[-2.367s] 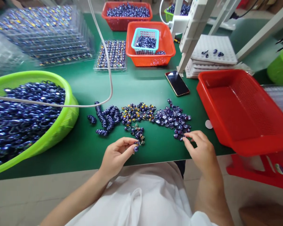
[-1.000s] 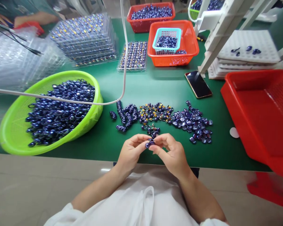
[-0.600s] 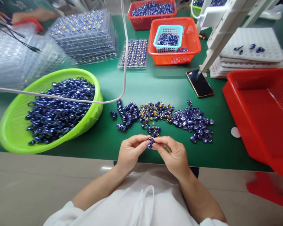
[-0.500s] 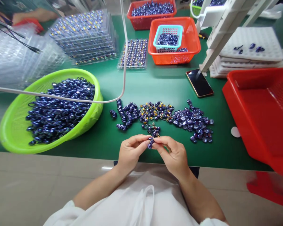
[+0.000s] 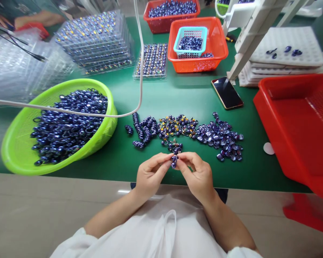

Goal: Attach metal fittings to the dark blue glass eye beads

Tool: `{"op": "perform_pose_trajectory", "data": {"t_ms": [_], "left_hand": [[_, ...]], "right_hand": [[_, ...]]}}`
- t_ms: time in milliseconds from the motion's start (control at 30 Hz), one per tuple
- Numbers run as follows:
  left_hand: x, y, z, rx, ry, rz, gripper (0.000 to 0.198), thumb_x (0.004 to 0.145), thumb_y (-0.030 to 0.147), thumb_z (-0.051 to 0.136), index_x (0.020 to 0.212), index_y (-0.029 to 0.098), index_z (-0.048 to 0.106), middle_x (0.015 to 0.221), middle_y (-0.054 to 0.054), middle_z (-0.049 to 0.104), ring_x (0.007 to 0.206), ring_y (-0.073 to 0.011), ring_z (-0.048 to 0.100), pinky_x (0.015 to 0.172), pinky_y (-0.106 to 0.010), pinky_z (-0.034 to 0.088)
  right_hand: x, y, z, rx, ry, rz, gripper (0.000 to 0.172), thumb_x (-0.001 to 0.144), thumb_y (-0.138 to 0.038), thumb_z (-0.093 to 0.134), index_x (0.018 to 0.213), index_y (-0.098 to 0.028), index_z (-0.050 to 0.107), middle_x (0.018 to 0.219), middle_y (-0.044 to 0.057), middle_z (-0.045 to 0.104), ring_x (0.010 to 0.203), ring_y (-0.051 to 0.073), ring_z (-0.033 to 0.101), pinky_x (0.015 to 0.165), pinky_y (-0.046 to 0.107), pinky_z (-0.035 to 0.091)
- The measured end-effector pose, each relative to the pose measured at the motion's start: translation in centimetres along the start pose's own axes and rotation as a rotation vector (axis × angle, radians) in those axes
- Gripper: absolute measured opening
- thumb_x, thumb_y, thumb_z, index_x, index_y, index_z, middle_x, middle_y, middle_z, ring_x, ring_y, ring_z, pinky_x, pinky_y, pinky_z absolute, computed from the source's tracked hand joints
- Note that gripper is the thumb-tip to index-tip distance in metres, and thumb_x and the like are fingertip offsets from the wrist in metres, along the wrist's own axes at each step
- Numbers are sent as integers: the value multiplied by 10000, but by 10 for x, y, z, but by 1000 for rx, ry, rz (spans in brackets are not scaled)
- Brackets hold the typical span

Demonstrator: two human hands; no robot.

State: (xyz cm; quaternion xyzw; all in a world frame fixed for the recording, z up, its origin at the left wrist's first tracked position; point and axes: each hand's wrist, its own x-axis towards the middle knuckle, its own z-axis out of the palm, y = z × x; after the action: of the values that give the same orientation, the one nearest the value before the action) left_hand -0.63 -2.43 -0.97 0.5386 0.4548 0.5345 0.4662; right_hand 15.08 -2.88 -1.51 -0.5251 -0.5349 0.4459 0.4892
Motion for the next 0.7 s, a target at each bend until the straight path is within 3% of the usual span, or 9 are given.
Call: {"op": "perform_pose_trajectory", "data": {"t_ms": [300,700], "left_hand": [[3,0,-6,54,-30,42,171,871,156,691,994,199,802,876,-73,793,758,-162,712,717,-271,574],[2,-4,0,95,33,71,139,858,143,693,952,171,791,840,-71,791,736,-160,712,708,-268,571]], "right_hand": [[-1,8,-3,-22,-44,-99,148,899,-206,679,1032,-270,696,951,5,726,804,143,718,750,253,620],[-1,14,-3,91,-57,-183,226,876,-107,684,1013,-285,705,948,-5,733,850,131,698,763,240,601]]}}
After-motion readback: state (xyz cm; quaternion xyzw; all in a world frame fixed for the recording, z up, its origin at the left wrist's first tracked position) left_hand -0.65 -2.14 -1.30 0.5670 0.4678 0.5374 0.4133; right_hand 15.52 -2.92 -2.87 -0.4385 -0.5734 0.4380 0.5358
